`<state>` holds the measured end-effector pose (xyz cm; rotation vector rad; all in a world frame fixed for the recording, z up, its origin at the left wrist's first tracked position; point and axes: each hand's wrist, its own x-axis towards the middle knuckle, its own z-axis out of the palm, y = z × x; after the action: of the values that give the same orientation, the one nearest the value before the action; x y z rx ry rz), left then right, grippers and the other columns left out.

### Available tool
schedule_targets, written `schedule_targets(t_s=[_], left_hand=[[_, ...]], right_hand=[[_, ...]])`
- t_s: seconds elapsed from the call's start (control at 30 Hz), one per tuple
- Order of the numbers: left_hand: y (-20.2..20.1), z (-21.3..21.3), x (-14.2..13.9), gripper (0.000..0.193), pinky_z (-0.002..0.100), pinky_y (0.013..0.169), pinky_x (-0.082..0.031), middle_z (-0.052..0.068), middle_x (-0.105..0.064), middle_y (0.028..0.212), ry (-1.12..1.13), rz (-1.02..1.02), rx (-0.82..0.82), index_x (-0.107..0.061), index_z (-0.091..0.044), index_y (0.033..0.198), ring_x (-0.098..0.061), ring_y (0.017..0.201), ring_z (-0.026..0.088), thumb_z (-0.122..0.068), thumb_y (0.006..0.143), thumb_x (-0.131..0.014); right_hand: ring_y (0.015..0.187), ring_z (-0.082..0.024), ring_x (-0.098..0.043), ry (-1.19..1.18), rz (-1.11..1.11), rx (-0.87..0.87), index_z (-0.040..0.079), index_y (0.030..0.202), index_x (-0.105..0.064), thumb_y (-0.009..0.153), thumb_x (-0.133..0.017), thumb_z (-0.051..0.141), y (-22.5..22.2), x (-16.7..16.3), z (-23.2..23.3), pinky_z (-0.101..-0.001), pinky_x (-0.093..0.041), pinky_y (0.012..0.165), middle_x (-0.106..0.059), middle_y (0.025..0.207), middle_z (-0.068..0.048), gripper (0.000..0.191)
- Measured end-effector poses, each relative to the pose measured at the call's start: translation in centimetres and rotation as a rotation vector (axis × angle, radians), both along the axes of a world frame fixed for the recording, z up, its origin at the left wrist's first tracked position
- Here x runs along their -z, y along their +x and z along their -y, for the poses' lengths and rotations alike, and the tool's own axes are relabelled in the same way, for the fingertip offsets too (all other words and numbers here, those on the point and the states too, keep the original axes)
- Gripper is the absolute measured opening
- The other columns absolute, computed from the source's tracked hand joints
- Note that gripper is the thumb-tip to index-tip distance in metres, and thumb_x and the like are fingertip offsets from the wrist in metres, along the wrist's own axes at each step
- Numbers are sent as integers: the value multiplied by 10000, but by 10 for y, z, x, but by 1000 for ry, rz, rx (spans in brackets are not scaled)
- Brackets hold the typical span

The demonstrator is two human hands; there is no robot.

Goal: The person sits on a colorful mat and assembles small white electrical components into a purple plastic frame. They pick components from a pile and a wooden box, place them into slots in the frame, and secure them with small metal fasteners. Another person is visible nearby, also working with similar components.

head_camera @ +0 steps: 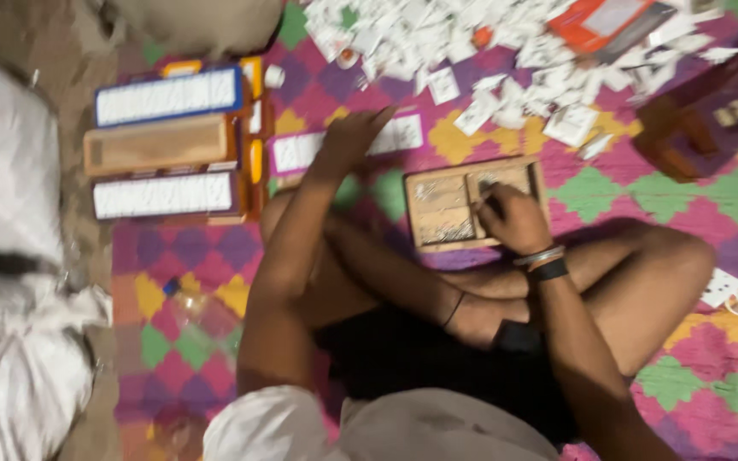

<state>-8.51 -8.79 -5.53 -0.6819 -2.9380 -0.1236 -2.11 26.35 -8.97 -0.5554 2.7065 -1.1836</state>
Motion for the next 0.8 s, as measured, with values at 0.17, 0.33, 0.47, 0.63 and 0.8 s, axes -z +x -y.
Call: schedule_targets(t_s=[0.17,0.33,0.47,0.63,0.8], left_hand=[[-7,-1,5,970,512,885,-558,118,-663,1237,-95,114,-126,-458,-170,1443,-666,1086,357,-408,617,-908],[-4,-12,-13,1176,534,933,-548,147,-578,1374,-131,457,-281,-332,-183,1534,-605,1202,383,-479,586,-963],[-3,-15,-27,1248,556,922,-544,143,-545,1372,-108,529,-268,-245,-229,1571,-587,1202,387,-481,586,-969],[-2,-9,-20,1139,556,889,-552,149,-579,1287,-94,397,-197,-283,-204,1565,-608,1142,402,-531,678,-919],[3,0,-4,1124,564,823,-555,136,-611,1206,-92,313,-182,-324,-197,1526,-644,1040,395,-494,614,-911]], right_hand=[[858,-380,-679,60,-16,-38,60,1020,-669,920,-649,301,-2,-2,0,-482,-543,771,-682,947,-172,261],[893,-397,-667,48,-55,-9,64,1099,-668,892,-649,290,2,-13,-6,-495,-536,765,-686,988,-182,306],[919,-392,-667,66,-51,-32,59,1099,-663,889,-663,301,0,-19,-7,-493,-536,783,-686,976,-181,321],[890,-399,-664,66,-37,6,61,1050,-662,870,-674,312,-2,-18,-4,-495,-532,765,-683,948,-183,308],[851,-401,-659,24,-24,-12,60,965,-651,876,-681,329,-4,-18,1,-492,-526,734,-669,901,-183,285]])
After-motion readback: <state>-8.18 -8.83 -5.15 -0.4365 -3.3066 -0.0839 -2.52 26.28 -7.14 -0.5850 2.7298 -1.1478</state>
